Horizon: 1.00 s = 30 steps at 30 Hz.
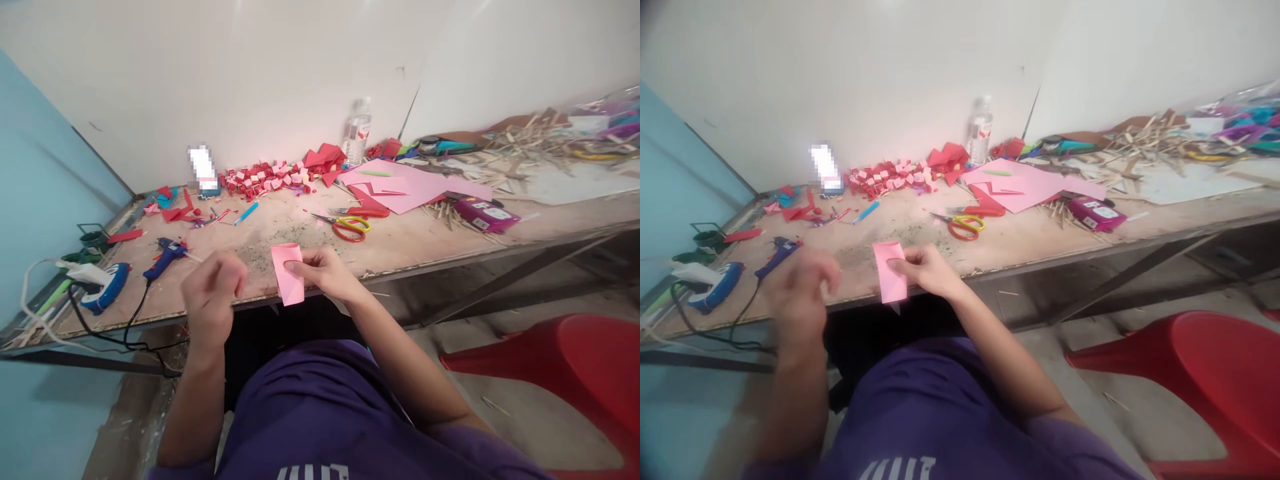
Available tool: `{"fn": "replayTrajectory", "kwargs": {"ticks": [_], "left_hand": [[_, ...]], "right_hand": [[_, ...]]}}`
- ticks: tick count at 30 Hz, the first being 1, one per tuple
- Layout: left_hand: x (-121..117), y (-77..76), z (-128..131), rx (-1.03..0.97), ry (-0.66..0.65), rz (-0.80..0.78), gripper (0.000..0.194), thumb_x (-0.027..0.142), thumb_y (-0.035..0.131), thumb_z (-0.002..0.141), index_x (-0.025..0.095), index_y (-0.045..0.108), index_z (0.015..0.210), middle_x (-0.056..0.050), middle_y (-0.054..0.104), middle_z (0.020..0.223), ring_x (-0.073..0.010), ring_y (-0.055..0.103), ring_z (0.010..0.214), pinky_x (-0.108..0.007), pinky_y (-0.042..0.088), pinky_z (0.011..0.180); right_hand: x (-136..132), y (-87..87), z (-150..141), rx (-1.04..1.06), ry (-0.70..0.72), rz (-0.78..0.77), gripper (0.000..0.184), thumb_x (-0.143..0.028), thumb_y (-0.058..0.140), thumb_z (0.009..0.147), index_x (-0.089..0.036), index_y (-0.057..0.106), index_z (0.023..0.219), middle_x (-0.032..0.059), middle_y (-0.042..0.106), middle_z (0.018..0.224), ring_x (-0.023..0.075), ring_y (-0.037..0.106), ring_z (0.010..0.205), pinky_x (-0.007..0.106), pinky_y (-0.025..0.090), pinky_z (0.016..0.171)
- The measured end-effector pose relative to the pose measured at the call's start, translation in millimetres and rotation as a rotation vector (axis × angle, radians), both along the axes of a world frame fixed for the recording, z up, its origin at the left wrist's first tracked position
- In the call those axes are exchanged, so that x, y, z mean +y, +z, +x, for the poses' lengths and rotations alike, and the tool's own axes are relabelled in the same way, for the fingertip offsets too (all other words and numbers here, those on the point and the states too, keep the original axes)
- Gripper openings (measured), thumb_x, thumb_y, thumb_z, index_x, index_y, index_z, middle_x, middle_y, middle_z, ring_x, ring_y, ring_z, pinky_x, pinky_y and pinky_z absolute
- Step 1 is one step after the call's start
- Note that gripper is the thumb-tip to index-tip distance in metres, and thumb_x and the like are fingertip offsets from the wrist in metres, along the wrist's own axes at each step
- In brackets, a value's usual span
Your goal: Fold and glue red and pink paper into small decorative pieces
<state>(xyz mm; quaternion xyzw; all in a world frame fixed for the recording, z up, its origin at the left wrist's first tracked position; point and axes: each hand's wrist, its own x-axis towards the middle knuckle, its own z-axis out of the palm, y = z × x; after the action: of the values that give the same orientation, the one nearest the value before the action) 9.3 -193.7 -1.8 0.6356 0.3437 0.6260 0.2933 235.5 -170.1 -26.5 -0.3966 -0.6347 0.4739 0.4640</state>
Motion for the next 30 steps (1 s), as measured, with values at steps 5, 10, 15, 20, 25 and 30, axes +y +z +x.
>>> {"fn": "replayTrajectory", "kwargs": {"ticks": [5, 10, 15, 20, 25, 30], "left_hand": [[48.5, 4.1, 28.9, 0.137, -0.233, -0.245, 0.032, 0.046, 0.077, 0.084, 0.016, 0.077, 0.094, -0.005, 0.074, 0.086, -0.0180, 0.067, 0.078, -0.026, 0.053, 0.071], [50.4, -17.2, 33.5, 0.077, -0.282, -0.255, 0.030, 0.043, 0.073, 0.087, 0.015, 0.078, 0.081, -0.003, 0.070, 0.072, -0.0157, 0.061, 0.067, -0.025, 0.050, 0.065], [53.0, -24.2, 30.8, 0.087, -0.261, -0.246, 0.028, 0.041, 0.072, 0.089, 0.016, 0.079, 0.080, -0.003, 0.071, 0.074, -0.0178, 0.064, 0.075, -0.026, 0.050, 0.069], [52.4, -25.2, 29.8, 0.104, -0.287, -0.245, 0.027, 0.041, 0.071, 0.090, 0.016, 0.080, 0.084, -0.004, 0.073, 0.078, -0.0190, 0.066, 0.078, -0.027, 0.051, 0.072], [50.4, -25.8, 30.9, 0.103, -0.286, -0.250, 0.027, 0.041, 0.070, 0.091, 0.016, 0.080, 0.086, -0.004, 0.074, 0.080, -0.0194, 0.067, 0.080, -0.026, 0.051, 0.071], [49.5, -23.5, 31.6, 0.126, -0.266, -0.243, 0.031, 0.043, 0.070, 0.090, 0.015, 0.079, 0.081, -0.004, 0.073, 0.076, -0.0185, 0.065, 0.076, -0.025, 0.050, 0.068]], "right_hand": [[-1.0, 2.3, -0.7, 0.035, -0.005, -0.002, 0.038, -0.049, 0.074, 0.088, -0.012, 0.075, 0.081, 0.0039, 0.066, 0.073, 0.0148, 0.055, 0.063, 0.026, 0.042, 0.060], [-0.7, 3.9, -2.9, -0.046, 0.006, 0.037, 0.037, -0.047, 0.074, 0.089, -0.011, 0.075, 0.078, 0.0011, 0.060, 0.069, 0.0131, 0.051, 0.063, 0.025, 0.039, 0.061], [-1.6, 5.1, -5.0, -0.089, -0.001, 0.035, 0.041, -0.051, 0.072, 0.090, -0.011, 0.076, 0.083, 0.0016, 0.061, 0.070, 0.0136, 0.051, 0.063, 0.026, 0.040, 0.061], [-3.3, 7.1, -6.3, -0.062, -0.093, 0.072, 0.047, -0.058, 0.071, 0.089, -0.012, 0.075, 0.082, 0.0027, 0.062, 0.071, 0.0150, 0.052, 0.066, 0.026, 0.041, 0.061], [-2.4, 6.5, -7.2, -0.096, -0.156, 0.103, 0.051, -0.062, 0.068, 0.089, -0.014, 0.072, 0.073, 0.0010, 0.056, 0.065, 0.0148, 0.048, 0.063, 0.027, 0.038, 0.060], [-1.8, 7.4, -7.3, -0.082, -0.158, 0.103, 0.050, -0.059, 0.067, 0.091, -0.014, 0.067, 0.068, -0.0007, 0.049, 0.063, 0.0131, 0.043, 0.062, 0.027, 0.033, 0.061]]}}
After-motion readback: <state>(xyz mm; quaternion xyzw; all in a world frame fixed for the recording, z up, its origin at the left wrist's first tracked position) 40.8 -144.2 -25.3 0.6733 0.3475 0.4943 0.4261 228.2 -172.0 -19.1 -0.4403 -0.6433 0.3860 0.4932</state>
